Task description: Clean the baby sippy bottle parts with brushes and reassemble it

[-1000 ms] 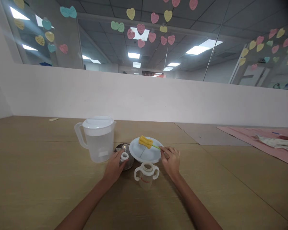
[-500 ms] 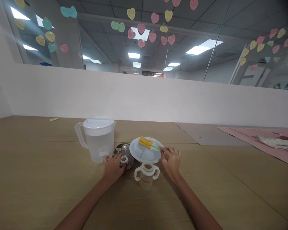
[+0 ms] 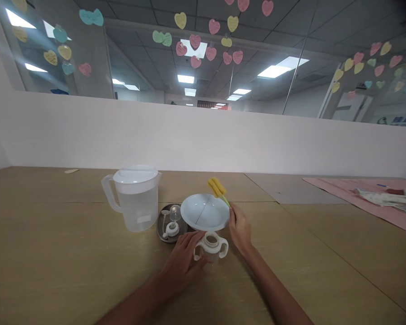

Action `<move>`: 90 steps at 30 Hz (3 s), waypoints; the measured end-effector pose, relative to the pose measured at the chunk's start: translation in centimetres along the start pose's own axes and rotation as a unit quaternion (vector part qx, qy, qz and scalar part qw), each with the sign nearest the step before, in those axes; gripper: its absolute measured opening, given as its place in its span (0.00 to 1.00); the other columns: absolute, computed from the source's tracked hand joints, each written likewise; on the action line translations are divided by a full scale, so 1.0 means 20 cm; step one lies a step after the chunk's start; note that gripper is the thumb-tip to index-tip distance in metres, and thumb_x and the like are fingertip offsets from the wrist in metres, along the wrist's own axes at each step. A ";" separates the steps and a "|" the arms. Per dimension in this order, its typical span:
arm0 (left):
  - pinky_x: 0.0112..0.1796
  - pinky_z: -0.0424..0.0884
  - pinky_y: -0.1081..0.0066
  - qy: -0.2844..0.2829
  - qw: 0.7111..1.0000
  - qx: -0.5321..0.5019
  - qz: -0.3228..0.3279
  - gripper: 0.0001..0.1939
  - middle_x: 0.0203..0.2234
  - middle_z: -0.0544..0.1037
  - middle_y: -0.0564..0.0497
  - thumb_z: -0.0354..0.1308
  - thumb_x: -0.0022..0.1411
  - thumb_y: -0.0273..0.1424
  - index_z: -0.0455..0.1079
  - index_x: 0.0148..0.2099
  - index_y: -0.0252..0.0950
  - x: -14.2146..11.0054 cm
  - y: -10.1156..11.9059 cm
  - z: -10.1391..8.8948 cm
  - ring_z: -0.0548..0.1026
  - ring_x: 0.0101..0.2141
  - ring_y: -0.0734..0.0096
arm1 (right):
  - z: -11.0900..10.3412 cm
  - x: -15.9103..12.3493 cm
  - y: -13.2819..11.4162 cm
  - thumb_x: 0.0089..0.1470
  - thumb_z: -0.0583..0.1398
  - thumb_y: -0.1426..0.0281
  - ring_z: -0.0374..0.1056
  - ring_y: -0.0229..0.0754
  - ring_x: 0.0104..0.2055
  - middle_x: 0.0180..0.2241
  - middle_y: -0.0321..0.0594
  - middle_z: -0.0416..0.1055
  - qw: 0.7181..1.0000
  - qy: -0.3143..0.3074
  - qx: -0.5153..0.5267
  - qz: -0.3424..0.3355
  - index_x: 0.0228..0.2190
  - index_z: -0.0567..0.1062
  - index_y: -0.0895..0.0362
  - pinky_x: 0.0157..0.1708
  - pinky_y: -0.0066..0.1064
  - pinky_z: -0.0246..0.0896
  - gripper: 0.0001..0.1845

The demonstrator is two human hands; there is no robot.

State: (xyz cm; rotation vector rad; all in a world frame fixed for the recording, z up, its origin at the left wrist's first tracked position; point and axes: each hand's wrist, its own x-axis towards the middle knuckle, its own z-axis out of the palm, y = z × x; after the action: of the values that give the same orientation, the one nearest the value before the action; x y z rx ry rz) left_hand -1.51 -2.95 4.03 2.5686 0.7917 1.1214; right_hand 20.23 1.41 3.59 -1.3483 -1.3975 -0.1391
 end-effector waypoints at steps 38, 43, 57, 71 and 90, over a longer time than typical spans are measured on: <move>0.46 0.67 0.61 0.212 0.971 0.098 -0.058 0.23 0.46 0.66 0.44 0.56 0.57 0.35 0.59 0.54 0.39 0.06 -0.15 -0.14 0.67 0.47 0.60 | -0.06 0.00 -0.03 0.60 0.46 0.58 0.61 0.36 0.22 0.19 0.37 0.66 0.997 -0.046 0.052 -0.036 0.21 0.73 0.60 0.24 0.26 0.53 0.26; 0.45 0.68 0.63 0.195 0.966 0.167 0.002 0.23 0.48 0.64 0.43 0.55 0.58 0.34 0.59 0.56 0.40 0.05 -0.20 -0.12 0.67 0.47 0.60 | -0.06 0.00 -0.03 0.59 0.48 0.60 0.54 0.32 0.18 0.14 0.34 0.58 0.992 -0.055 0.013 -0.110 0.14 0.66 0.59 0.22 0.26 0.47 0.27; 0.44 0.69 0.62 0.207 0.948 0.237 0.041 0.25 0.48 0.64 0.42 0.56 0.56 0.29 0.59 0.56 0.42 0.05 -0.23 -0.16 0.68 0.47 0.60 | -0.09 0.02 0.05 0.58 0.49 0.65 0.49 0.31 0.16 0.12 0.32 0.54 0.982 0.001 -0.065 -0.180 0.11 0.59 0.58 0.20 0.27 0.42 0.25; 0.50 0.65 0.54 0.187 0.901 0.358 0.160 0.25 0.45 0.70 0.47 0.52 0.58 0.23 0.62 0.56 0.49 0.06 -0.28 -0.21 0.66 0.51 0.60 | -0.12 -0.02 -0.06 0.53 0.56 0.69 0.58 0.33 0.18 0.15 0.34 0.64 0.927 0.081 -0.176 -0.321 0.24 0.74 0.55 0.21 0.29 0.46 0.10; 0.51 0.62 0.52 0.183 0.866 0.436 0.165 0.27 0.45 0.71 0.47 0.53 0.58 0.19 0.62 0.55 0.51 0.08 -0.27 -0.26 0.64 0.53 0.58 | -0.12 0.03 0.01 0.54 0.55 0.71 0.55 0.33 0.18 0.13 0.34 0.62 0.928 0.105 -0.199 -0.298 0.16 0.69 0.57 0.22 0.28 0.45 0.17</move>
State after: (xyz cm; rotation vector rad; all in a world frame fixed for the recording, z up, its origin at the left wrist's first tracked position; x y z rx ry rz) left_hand -6.51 2.47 6.44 3.3714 1.1937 1.6888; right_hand 21.96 0.04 4.76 -1.1365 -1.6056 -0.9906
